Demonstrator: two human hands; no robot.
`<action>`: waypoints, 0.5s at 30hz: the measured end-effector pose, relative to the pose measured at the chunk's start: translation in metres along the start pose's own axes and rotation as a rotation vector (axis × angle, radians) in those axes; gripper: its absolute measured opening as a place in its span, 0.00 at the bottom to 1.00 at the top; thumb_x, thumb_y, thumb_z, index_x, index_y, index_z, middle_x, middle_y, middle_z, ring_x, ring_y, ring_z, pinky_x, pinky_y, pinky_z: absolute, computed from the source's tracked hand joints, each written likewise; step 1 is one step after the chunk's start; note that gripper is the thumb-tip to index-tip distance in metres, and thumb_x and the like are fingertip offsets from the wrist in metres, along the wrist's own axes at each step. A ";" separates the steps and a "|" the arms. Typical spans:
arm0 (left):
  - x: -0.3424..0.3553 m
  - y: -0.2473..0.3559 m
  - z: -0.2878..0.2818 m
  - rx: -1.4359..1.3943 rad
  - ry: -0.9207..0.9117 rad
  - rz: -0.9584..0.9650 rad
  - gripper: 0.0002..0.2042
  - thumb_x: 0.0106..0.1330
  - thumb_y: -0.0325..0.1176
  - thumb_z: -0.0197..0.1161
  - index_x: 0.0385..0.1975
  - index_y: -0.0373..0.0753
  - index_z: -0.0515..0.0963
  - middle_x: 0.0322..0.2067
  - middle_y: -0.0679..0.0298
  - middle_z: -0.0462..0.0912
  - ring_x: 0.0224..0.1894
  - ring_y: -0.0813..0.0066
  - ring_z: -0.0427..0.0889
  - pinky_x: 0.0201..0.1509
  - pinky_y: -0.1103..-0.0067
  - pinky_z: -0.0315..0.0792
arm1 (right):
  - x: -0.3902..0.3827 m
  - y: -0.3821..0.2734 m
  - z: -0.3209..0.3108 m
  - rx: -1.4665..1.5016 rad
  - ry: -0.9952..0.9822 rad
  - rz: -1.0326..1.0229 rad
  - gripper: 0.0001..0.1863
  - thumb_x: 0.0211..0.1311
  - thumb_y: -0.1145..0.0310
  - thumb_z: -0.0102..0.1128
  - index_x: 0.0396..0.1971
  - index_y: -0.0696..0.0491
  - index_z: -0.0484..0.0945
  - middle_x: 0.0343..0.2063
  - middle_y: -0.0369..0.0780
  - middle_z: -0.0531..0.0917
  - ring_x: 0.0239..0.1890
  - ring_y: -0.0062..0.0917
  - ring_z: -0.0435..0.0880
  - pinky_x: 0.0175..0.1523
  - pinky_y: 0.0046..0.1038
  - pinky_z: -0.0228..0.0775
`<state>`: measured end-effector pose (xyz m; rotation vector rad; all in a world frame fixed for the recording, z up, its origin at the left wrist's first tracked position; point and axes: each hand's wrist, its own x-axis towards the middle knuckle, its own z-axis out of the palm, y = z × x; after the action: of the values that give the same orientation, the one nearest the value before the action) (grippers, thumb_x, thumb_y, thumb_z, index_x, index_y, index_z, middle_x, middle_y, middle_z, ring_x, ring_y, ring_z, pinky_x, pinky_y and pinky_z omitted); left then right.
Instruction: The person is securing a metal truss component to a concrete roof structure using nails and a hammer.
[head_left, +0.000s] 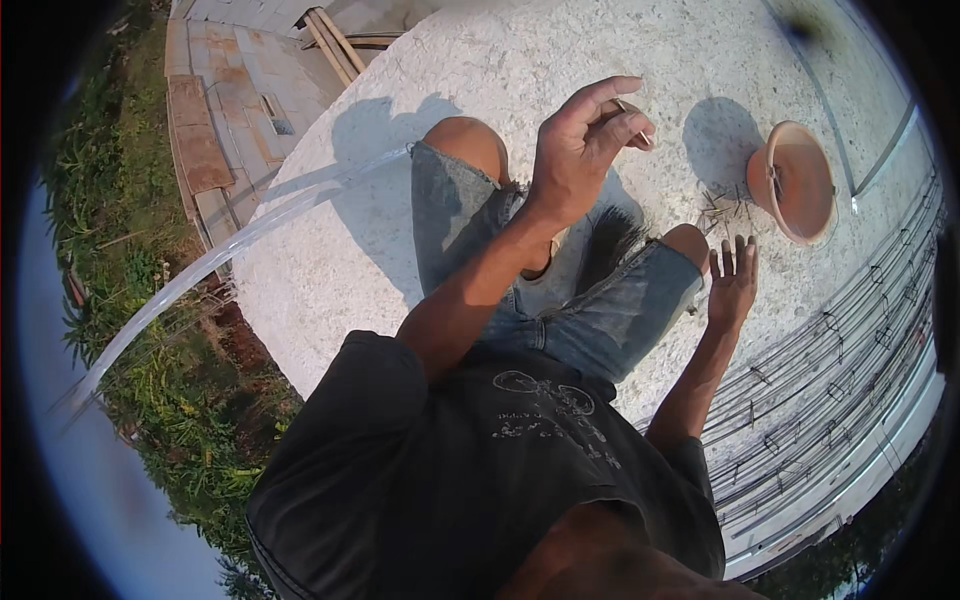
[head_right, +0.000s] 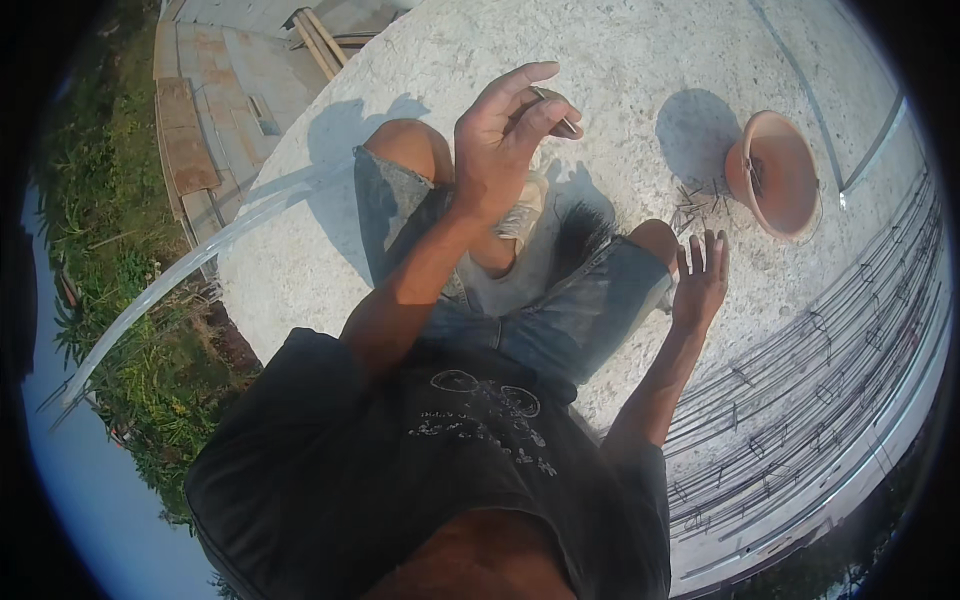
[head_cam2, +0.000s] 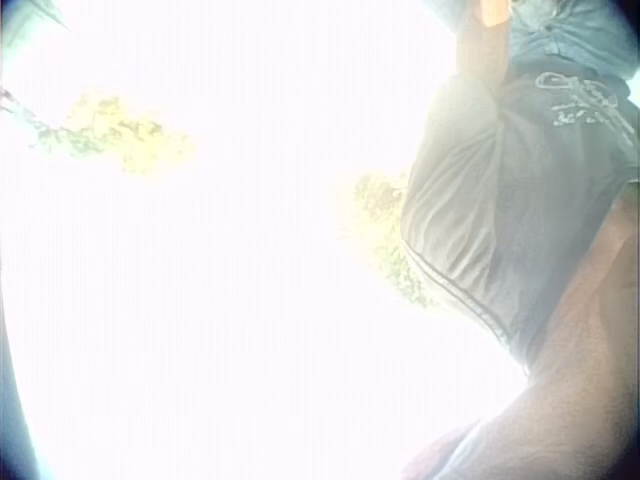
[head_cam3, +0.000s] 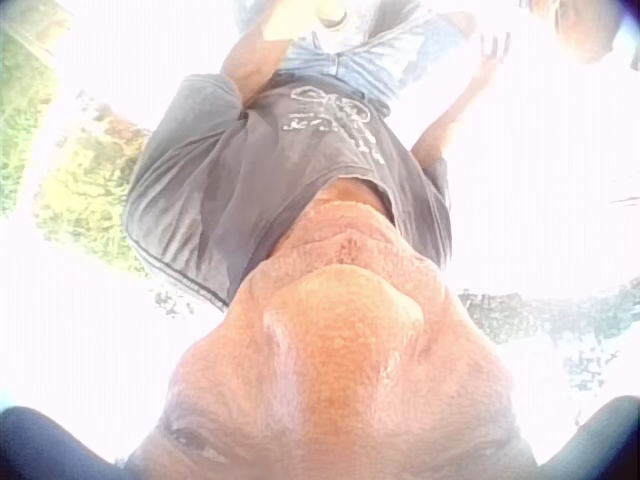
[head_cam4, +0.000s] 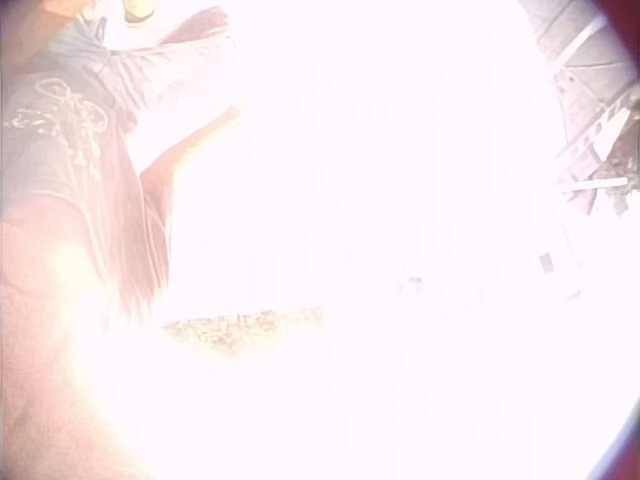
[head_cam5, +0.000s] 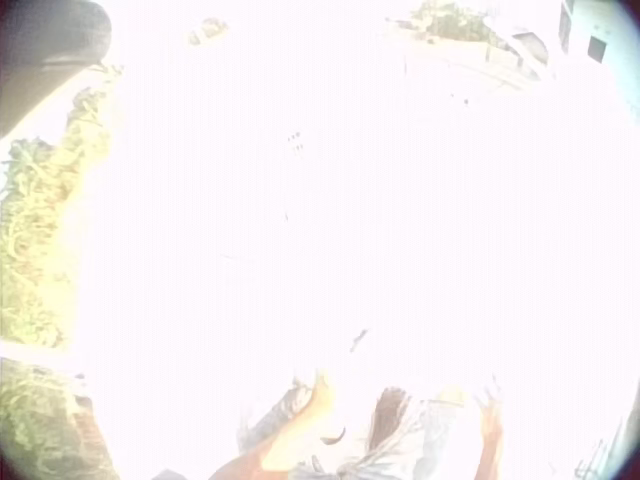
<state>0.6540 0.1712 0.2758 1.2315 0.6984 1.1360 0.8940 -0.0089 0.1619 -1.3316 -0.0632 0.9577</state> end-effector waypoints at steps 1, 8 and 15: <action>0.010 0.033 -0.031 0.010 0.087 0.077 0.22 0.69 0.29 0.58 0.60 0.30 0.62 0.34 0.57 0.81 0.34 0.71 0.83 0.44 0.76 0.79 | 0.013 0.012 -0.042 -0.273 0.115 -0.085 0.33 0.67 0.62 0.58 0.66 0.58 0.57 0.63 0.49 0.63 0.60 0.38 0.70 0.62 0.40 0.64; -0.019 0.121 -0.267 0.315 0.704 0.214 0.18 0.70 0.29 0.57 0.57 0.35 0.65 0.36 0.58 0.81 0.28 0.73 0.82 0.29 0.81 0.79 | -0.013 0.175 -0.302 -1.167 0.318 0.297 0.36 0.53 0.50 0.68 0.55 0.61 0.71 0.43 0.53 0.80 0.38 0.38 0.81 0.40 0.42 0.74; -0.219 0.110 -0.318 0.585 1.070 -0.178 0.23 0.70 0.28 0.56 0.64 0.39 0.62 0.50 0.57 0.79 0.42 0.71 0.83 0.40 0.81 0.77 | -0.036 0.233 -0.268 -1.358 0.348 0.259 0.28 0.55 0.51 0.66 0.47 0.59 0.73 0.40 0.52 0.82 0.41 0.49 0.82 0.45 0.44 0.73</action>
<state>0.2640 0.0752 0.2699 0.9079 2.0103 1.4642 0.8895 -0.2571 -0.0939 -2.7946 -0.3190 0.8624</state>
